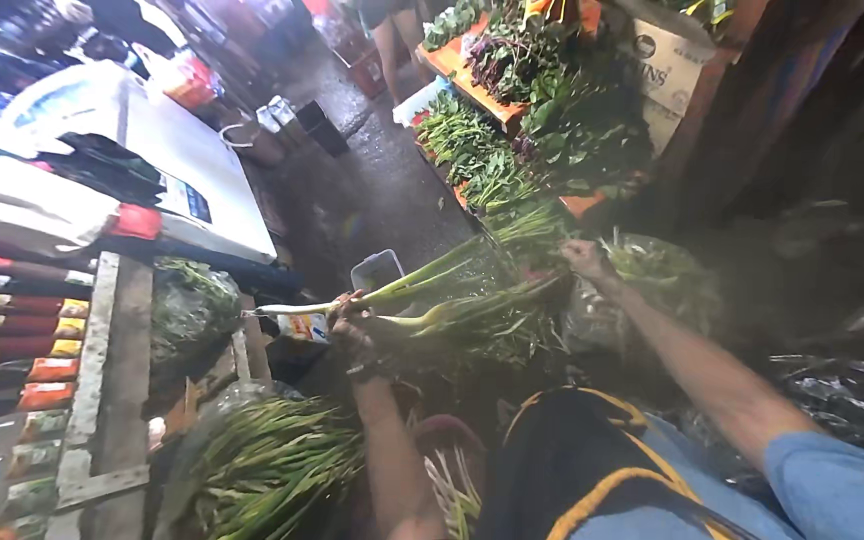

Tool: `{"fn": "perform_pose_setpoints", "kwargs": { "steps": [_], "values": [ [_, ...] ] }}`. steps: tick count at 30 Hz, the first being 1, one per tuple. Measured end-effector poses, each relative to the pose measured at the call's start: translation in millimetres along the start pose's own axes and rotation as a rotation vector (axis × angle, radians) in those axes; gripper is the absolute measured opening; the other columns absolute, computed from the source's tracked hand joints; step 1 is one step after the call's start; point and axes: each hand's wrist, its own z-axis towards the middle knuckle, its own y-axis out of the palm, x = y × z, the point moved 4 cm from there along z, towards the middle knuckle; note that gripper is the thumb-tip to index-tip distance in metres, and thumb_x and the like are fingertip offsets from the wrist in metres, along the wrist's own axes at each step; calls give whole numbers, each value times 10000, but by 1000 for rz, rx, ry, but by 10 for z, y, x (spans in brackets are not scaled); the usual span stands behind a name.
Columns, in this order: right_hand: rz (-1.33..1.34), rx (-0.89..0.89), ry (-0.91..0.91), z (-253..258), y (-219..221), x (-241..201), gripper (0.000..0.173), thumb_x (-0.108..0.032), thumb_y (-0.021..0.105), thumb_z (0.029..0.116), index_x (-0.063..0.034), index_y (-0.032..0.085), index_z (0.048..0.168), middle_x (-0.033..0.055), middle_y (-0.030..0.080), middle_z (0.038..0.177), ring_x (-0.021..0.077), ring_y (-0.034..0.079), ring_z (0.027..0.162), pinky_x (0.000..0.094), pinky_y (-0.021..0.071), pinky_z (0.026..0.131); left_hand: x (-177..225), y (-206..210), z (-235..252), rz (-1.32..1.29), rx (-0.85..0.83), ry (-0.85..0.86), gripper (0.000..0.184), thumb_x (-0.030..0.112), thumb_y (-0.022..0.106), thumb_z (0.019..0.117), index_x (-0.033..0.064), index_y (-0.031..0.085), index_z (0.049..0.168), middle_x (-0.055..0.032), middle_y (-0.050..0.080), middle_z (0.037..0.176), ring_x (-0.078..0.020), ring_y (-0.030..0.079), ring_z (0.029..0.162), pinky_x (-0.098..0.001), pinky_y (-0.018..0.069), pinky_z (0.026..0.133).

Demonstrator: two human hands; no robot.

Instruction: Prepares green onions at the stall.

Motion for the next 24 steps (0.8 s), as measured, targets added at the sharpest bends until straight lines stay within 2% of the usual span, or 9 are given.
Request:
{"fn": "perform_pose_setpoints", "kwargs": {
  "steps": [2,4,6,9,13,18,20,22,24],
  "values": [
    [-45,3,-87,-16,2,-6,211,-121,665,994,28,706,1138,247,703,1114,366,688,1008,576,530,940,84,20,26,-9,12,30,156,8,412,1029,86,533,970,-20,673,771,-93,642,608,-228,538,531],
    [-31,17,-215,-115,161,-223,213,-111,776,901,5,727,1072,194,722,1044,310,698,925,535,562,874,87,76,31,1,4,41,176,-2,419,1023,76,555,943,-34,691,772,-105,651,606,-231,538,522],
    [-87,12,-466,-248,446,-464,163,-77,753,866,-8,769,1014,165,728,1018,278,703,923,494,577,863,34,115,29,42,-17,34,164,-1,436,1029,52,577,964,-46,706,790,-108,658,601,-228,544,516],
    [-226,-133,-690,-373,881,-787,298,-50,659,912,-24,739,1198,202,674,1246,339,672,1126,517,552,962,-13,233,-37,94,-46,17,141,4,434,1041,32,570,1014,-47,715,823,-104,684,649,-228,560,542],
    [-477,-389,-657,-444,1276,-1125,338,-91,534,996,-70,701,1290,141,722,1233,367,634,1197,544,485,1004,-15,382,-151,126,-50,20,174,-11,418,1036,30,574,972,-36,707,784,-99,669,606,-230,551,515],
    [-386,-566,-623,-445,1622,-1316,378,-235,442,1074,-8,682,1256,200,717,1176,420,610,1186,576,447,1019,-117,503,-261,87,0,-18,142,-16,438,1029,8,576,1011,-62,696,814,-111,667,631,-238,543,517],
    [-349,-709,-474,-441,1675,-1349,393,-216,440,1076,32,619,1323,257,669,1232,422,601,1204,579,422,1054,-199,485,-276,51,35,-63,118,-18,445,1034,14,559,1026,-68,692,816,-112,651,590,-230,530,488],
    [-288,-833,-275,-446,1676,-1338,362,-178,427,1080,56,588,1304,259,654,1153,347,639,1036,526,474,955,-265,427,-285,57,56,-105,105,-2,447,1042,20,545,1069,-72,694,834,-108,627,564,-233,521,480],
    [-247,-918,-157,-452,1654,-1287,332,-155,414,1085,71,611,1230,217,645,1048,242,591,830,431,484,799,-325,338,-262,51,46,-109,116,25,440,1051,27,552,1080,-58,693,852,-93,627,575,-224,522,483]
  ]
}}
